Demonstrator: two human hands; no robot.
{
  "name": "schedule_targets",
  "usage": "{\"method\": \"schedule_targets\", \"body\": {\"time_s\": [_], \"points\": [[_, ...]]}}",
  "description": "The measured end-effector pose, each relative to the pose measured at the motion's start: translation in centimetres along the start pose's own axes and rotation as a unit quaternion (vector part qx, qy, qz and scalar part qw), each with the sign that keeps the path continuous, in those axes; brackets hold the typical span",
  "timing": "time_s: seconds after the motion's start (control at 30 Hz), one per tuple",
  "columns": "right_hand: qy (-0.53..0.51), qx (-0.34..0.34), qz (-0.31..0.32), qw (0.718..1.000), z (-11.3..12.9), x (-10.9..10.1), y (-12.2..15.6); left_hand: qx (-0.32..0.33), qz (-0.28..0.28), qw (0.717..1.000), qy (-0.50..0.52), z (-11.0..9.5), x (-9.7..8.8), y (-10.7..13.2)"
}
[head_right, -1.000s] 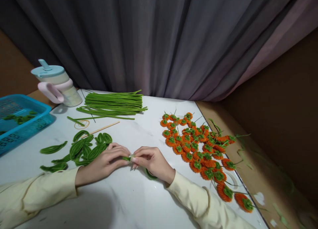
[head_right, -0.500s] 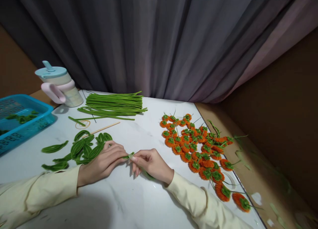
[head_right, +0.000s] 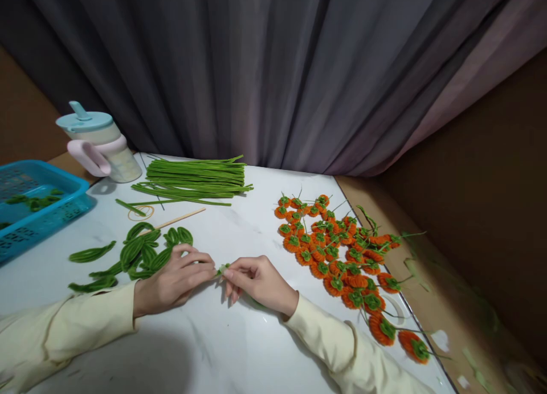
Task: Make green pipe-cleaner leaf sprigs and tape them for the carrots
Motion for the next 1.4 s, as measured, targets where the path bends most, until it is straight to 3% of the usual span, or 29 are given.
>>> {"method": "schedule_targets", "body": {"time_s": [0.83, 1.17, 1.4], "points": [[-0.031, -0.005, 0.004, 0.999, -0.07, -0.11, -0.08, -0.013, -0.044, 0.998, 0.038, 0.33, -0.69, 0.18], [-0.04, -0.026, 0.013, 0.999, 0.12, -0.14, -0.13, -0.038, -0.041, 0.997, 0.043, 0.48, -0.42, -0.09], [-0.053, -0.031, 0.006, 0.998, -0.27, -0.17, -0.22, -0.087, -0.042, 0.988, 0.118, 0.89, -0.04, -0.03]]}}
Point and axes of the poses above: each hand's wrist, its own y-axis away from the middle knuckle, its own x-axis out of the palm, z = x × y, the point moved 8 cm from there along -y, towards the middle knuckle, and after that the axes turned 13 degrees about x, right-handed, at the moved point
